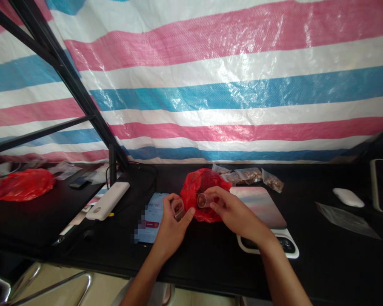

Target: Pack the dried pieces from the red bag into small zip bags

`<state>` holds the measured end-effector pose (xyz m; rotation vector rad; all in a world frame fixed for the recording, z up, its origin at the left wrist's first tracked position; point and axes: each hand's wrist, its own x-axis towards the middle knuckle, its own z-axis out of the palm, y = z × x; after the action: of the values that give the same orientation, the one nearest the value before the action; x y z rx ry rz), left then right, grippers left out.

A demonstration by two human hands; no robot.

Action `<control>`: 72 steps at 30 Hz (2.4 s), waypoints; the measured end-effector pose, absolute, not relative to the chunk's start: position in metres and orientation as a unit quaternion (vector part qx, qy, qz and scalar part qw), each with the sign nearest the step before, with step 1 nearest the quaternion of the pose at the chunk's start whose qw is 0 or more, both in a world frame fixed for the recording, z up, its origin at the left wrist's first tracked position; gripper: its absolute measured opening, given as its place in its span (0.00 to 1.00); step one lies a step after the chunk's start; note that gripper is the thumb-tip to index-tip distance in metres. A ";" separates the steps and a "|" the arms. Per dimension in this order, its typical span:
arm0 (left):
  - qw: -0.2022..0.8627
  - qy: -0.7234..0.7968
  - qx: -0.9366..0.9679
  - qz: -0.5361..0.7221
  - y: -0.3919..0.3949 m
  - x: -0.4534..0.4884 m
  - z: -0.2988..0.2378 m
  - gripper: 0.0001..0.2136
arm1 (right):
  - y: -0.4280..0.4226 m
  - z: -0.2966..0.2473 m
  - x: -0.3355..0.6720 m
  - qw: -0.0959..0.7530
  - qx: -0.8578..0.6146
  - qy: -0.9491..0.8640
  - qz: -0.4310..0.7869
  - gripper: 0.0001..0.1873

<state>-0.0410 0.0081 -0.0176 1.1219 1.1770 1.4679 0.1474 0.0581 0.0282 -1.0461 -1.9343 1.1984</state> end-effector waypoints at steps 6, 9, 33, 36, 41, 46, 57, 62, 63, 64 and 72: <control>0.442 0.480 0.513 0.558 0.008 -0.041 -0.013 0.12 | 0.044 0.045 0.129 0.330 -0.390 -0.736 0.444 0.14; 0.443 0.477 0.504 0.568 0.009 -0.041 -0.013 0.11 | 0.038 0.046 0.120 0.324 -0.405 -0.747 0.416 0.15; 0.384 0.519 0.490 0.586 0.011 -0.040 -0.015 0.08 | 0.049 0.044 0.130 0.444 -0.425 -0.761 0.205 0.16; 0.351 0.546 0.458 0.608 0.015 -0.043 -0.020 0.08 | 0.059 0.031 0.141 0.420 -0.475 -0.757 0.157 0.15; 0.332 0.565 0.475 0.588 0.019 -0.049 -0.024 0.07 | 0.071 0.015 0.130 0.342 -0.500 -0.790 0.099 0.17; 0.375 0.558 0.491 0.554 0.018 -0.050 -0.022 0.06 | 0.078 0.013 0.113 0.254 -0.559 -0.785 0.081 0.21; 0.470 0.519 0.431 0.570 0.022 -0.052 -0.019 0.06 | 0.077 -0.003 0.113 0.276 -0.528 -0.781 0.187 0.19; 0.450 0.514 0.439 0.584 0.023 -0.051 -0.023 0.09 | 0.084 -0.006 0.128 0.387 -0.491 -0.724 0.293 0.16; 0.441 0.513 0.448 0.584 0.023 -0.051 -0.024 0.09 | 0.084 -0.004 0.132 0.401 -0.480 -0.715 0.311 0.15; 0.431 0.512 0.458 0.585 0.023 -0.050 -0.024 0.10 | 0.084 0.000 0.135 0.412 -0.468 -0.710 0.327 0.15; 0.408 0.524 0.487 0.568 0.019 -0.043 -0.019 0.11 | 0.060 0.036 0.127 0.402 -0.389 -0.737 0.378 0.16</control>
<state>-0.0428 0.0190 -0.0194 1.2278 1.3205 1.4310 0.1270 0.0595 0.0359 -0.9837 -1.8631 0.9562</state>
